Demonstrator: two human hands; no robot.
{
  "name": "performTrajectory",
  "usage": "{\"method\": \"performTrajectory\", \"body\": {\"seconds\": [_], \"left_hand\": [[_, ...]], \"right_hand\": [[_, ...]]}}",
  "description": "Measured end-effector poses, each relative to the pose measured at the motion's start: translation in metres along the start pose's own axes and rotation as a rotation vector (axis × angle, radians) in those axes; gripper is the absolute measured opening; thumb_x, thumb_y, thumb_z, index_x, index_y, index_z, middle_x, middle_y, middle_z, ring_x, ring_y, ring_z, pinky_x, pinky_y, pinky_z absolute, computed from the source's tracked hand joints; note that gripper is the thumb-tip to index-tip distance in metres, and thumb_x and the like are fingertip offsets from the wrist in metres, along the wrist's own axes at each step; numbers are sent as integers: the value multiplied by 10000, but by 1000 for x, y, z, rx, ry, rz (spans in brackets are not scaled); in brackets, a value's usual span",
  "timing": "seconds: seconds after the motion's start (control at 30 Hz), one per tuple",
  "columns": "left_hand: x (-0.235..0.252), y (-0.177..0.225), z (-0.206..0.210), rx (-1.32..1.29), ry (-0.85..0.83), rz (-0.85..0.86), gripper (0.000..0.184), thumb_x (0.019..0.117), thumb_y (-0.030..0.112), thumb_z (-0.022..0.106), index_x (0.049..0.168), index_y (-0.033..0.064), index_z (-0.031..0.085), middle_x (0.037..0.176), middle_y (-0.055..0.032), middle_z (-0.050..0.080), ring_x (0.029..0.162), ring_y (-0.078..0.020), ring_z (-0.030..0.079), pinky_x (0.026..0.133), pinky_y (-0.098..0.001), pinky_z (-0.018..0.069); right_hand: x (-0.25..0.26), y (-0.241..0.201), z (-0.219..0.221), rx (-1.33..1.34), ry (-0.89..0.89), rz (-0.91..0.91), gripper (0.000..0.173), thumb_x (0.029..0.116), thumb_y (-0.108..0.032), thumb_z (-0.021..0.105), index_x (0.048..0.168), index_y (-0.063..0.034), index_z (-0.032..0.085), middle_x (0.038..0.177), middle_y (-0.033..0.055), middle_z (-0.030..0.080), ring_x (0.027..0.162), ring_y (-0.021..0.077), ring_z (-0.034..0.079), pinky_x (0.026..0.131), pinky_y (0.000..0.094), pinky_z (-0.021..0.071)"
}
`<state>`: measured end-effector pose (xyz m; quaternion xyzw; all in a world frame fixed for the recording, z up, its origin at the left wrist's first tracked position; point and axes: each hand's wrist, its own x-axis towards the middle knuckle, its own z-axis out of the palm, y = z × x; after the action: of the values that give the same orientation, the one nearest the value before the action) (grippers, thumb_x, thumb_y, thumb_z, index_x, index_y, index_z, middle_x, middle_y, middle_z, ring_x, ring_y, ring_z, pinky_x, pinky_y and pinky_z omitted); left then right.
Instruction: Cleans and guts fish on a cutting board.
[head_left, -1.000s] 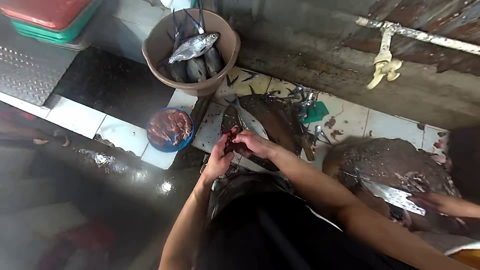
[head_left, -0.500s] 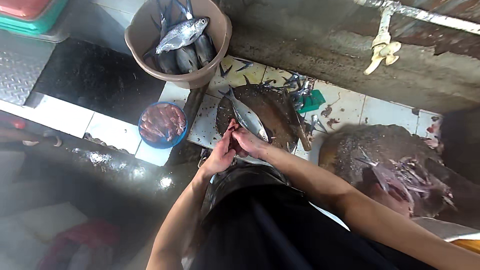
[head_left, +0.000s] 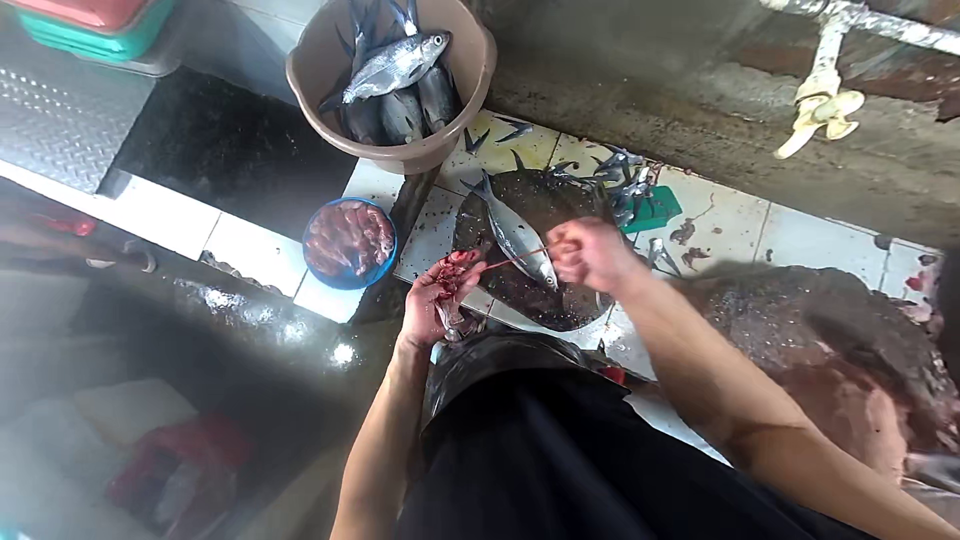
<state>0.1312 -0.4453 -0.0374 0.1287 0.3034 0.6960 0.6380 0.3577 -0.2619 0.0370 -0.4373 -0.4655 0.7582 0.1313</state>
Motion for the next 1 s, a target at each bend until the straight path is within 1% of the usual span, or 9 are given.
{"method": "performTrajectory", "body": {"seconds": [0.23, 0.4, 0.47, 0.57, 0.63, 0.67, 0.73, 0.87, 1.0], "left_hand": [[8, 9, -8, 98, 41, 128, 502, 982, 74, 302, 1424, 63, 541, 1486, -187, 544, 1339, -324, 569, 1102, -461, 495], [13, 24, -9, 181, 72, 224, 503, 971, 73, 351, 1448, 86, 513, 1493, -167, 537, 1338, -302, 568, 1108, -453, 489], [14, 30, -9, 143, 50, 263, 478, 985, 145, 402, 1443, 90, 528, 1504, -163, 533, 1356, -297, 557, 1118, -439, 482], [11, 41, -5, 63, 48, 298, 497, 1043, 228, 276, 1427, 43, 532, 1511, -200, 517, 1391, -330, 523, 1142, -465, 461], [9, 46, -6, 2, 61, 306, 532, 1073, 262, 209, 1418, 18, 533, 1495, -216, 528, 1387, -344, 526, 1142, -482, 459], [7, 46, -9, -25, 65, 306, 539, 1072, 273, 214, 1425, 16, 530, 1496, -219, 527, 1387, -348, 527, 1138, -483, 463], [1, 46, -17, -68, 111, 324, 531, 1078, 278, 225, 1430, 14, 522, 1494, -227, 527, 1371, -363, 539, 1117, -493, 479], [-18, 38, -35, -174, 327, 385, 481, 1052, 147, 238, 1393, -41, 520, 1384, -258, 605, 1246, -356, 640, 1041, -454, 547], [-36, 34, -59, -259, 528, 455, 408, 1048, 61, 280, 1365, -73, 500, 1360, -248, 618, 1230, -311, 653, 1056, -393, 537]], "right_hand": [[-39, -55, -81, 167, 68, -350, 379, 1006, -246, 294, 662, -265, 451, 492, -124, 284, 395, 11, 254, 407, 189, 246], [-45, -60, -103, 47, 219, -401, 336, 995, -194, 304, 733, -238, 510, 513, -116, 308, 400, 15, 264, 409, 188, 260], [-38, -67, -113, -47, 311, -428, 345, 1004, -189, 312, 741, -236, 531, 522, -120, 332, 411, 16, 275, 416, 197, 273], [-5, -79, -139, -221, 592, -422, 318, 1017, -216, 352, 757, -240, 534, 527, -131, 396, 407, 7, 325, 403, 199, 307], [16, -76, -162, -533, 744, -238, 321, 1061, -320, 429, 961, -92, 631, 698, 38, 578, 522, 135, 522, 506, 322, 481], [21, -74, -169, -653, 704, -40, 454, 1065, -412, 471, 1188, -13, 648, 966, 192, 693, 735, 285, 651, 677, 475, 547], [31, -61, -177, -718, 605, 158, 652, 1032, -539, 546, 1372, 16, 575, 1274, 290, 636, 1055, 438, 669, 883, 637, 529], [29, -39, -167, -564, 683, -57, 471, 1042, -457, 565, 1328, -88, 625, 1149, 127, 738, 790, 234, 724, 665, 410, 585], [18, -14, -159, -502, 694, -169, 380, 1044, -319, 576, 1307, -49, 624, 1088, 113, 742, 655, 187, 695, 546, 346, 575]]}}
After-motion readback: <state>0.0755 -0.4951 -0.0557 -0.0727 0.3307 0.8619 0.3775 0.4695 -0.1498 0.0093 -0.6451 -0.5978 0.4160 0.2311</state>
